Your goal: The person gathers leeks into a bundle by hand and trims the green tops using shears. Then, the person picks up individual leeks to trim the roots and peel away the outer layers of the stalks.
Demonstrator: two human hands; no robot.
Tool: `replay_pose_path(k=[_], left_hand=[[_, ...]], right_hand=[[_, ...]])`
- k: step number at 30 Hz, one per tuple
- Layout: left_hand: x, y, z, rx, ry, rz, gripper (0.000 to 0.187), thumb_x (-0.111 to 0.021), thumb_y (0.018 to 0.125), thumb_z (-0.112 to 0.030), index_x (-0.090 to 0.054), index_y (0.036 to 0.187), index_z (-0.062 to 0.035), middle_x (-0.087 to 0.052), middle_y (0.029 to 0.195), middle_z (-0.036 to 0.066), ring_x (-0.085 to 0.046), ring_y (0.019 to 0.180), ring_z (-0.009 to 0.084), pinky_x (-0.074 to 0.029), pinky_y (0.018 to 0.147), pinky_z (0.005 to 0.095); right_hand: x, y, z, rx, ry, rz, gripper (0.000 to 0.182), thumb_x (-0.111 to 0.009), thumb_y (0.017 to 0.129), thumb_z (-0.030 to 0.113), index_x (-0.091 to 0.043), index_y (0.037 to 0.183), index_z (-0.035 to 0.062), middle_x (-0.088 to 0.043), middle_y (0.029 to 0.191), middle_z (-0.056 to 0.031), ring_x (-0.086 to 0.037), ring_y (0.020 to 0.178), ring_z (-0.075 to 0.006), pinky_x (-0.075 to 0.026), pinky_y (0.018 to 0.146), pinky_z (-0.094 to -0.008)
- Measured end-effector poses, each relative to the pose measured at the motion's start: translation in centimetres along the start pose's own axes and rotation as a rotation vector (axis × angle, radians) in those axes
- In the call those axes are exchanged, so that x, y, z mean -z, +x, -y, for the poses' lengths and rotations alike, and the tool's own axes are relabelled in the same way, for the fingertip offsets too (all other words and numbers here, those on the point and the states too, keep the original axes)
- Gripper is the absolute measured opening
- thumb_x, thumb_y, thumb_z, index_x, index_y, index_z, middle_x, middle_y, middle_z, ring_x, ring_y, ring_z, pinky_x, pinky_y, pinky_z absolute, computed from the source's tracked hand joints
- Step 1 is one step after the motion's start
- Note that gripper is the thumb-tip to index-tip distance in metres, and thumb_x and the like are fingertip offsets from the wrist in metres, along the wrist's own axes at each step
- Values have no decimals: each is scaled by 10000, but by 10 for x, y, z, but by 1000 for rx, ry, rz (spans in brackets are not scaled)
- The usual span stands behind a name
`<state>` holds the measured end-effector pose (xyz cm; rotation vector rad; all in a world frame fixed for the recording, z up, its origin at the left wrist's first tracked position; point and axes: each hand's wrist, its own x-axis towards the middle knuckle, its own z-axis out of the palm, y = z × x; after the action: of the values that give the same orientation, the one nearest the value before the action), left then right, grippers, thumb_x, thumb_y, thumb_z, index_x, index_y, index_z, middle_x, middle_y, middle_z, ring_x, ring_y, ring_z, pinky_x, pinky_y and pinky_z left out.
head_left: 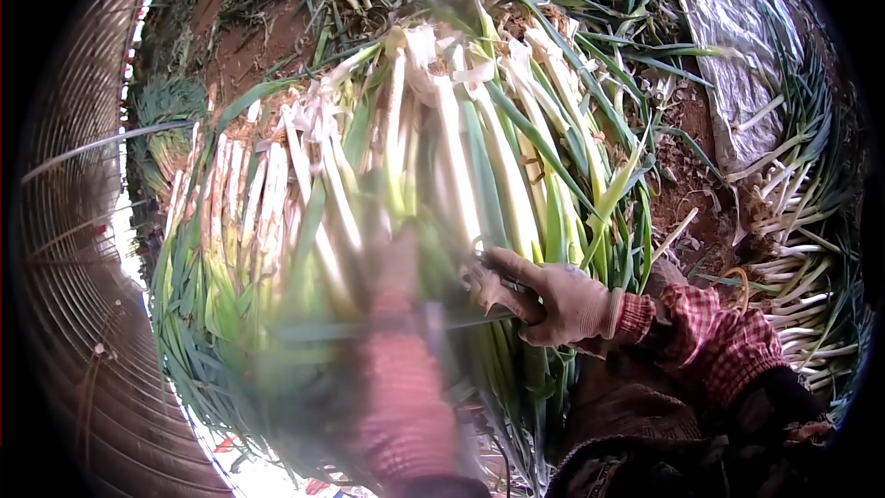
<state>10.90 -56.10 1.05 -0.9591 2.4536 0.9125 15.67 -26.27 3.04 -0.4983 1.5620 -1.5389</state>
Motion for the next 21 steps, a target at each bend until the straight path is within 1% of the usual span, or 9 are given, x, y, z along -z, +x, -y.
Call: replay_pose_path(k=[2, 3, 6, 7, 10, 16, 17, 18, 21], left_hand=[[-20, -5, -11, 5, 365, -191, 529, -727, 940, -431, -669, 1218, 15, -699, 1187, 226, -674, 1097, 323, -517, 960, 421], [-32, 17, 24, -62, 343, -273, 511, -754, 896, -502, -728, 1091, -30, -723, 1096, 225, -690, 1045, 369, -534, 920, 456], [-26, -18, -27, 40, 178, -202, 573, -767, 870, -543, -722, 1082, -12, -731, 1063, 223, -697, 1035, 388, -535, 919, 464], [-29, -12, -19, -39, 287, -340, 657, -788, 830, -589, -713, 1091, 10, -733, 1053, 232, -701, 1029, 404, -538, 917, 472], [-23, -18, -23, -8, 305, -290, 850, -826, 756, -641, -634, 1232, 36, -690, 1170, 287, -673, 1093, 455, -537, 934, 489], [-12, -35, -57, 156, 242, -176, 788, -852, 758, -571, -591, 1205, 24, -686, 1160, 290, -674, 1101, 448, -538, 928, 495], [-11, -38, -61, 161, 219, -165, 748, -849, 770, -546, -591, 1183, 23, -688, 1153, 288, -678, 1099, 437, -539, 926, 497], [-9, -41, -65, 166, 197, -153, 708, -846, 783, -520, -591, 1162, 22, -689, 1147, 286, -682, 1097, 426, -539, 924, 498], [-28, 19, 22, 77, 438, -227, 613, -761, 877, -477, -595, 1181, 28, -682, 1157, 302, -683, 1081, 430, -531, 909, 507]], right_hand=[[-3, -2, 1, -38, 16, 27, 1097, -748, 751, 90, -115, 1645, 155, -703, 872, -156, -718, 796, -291, -612, 774, -412], [-3, -3, 3, -50, 8, 45, 1106, -746, 750, 93, -104, 1648, 149, -702, 865, -162, -714, 789, -293, -606, 770, -413], [-3, -4, 6, -66, -14, 63, 1107, -742, 753, 97, -96, 1651, 133, -700, 857, -172, -709, 778, -292, -595, 753, -410], [-5, 0, 4, -28, -49, 52, 1111, -750, 749, 102, -101, 1650, 123, -703, 857, -171, -708, 766, -302, -588, 746, -418], [-7, 8, 10, -81, -68, 75, 1107, -765, 755, 118, -109, 1646, 115, -708, 863, -173, -709, 759, -319, -588, 748, -428], [-10, 37, -1, 48, -176, -122, 1101, -784, 710, 76, -170, 1624, 84, -718, 963, -182, -730, 836, -314, -627, 800, -408], [-9, 40, 1, 65, -186, -110, 1045, -782, 814, 181, -131, 1627, 98, -707, 860, -187, -709, 755, -351, -598, 744, -438], [-7, 47, 5, -2, -193, -102, 1035, -776, 816, 182, -137, 1626, 98, -708, 871, -192, -710, 764, -356, -598, 757, -441], [11, 75, 19, -137, -166, -79, 1016, -765, 807, 185, -165, 1623, 97, -715, 931, -212, -715, 827, -374, -592, 823, -444]])
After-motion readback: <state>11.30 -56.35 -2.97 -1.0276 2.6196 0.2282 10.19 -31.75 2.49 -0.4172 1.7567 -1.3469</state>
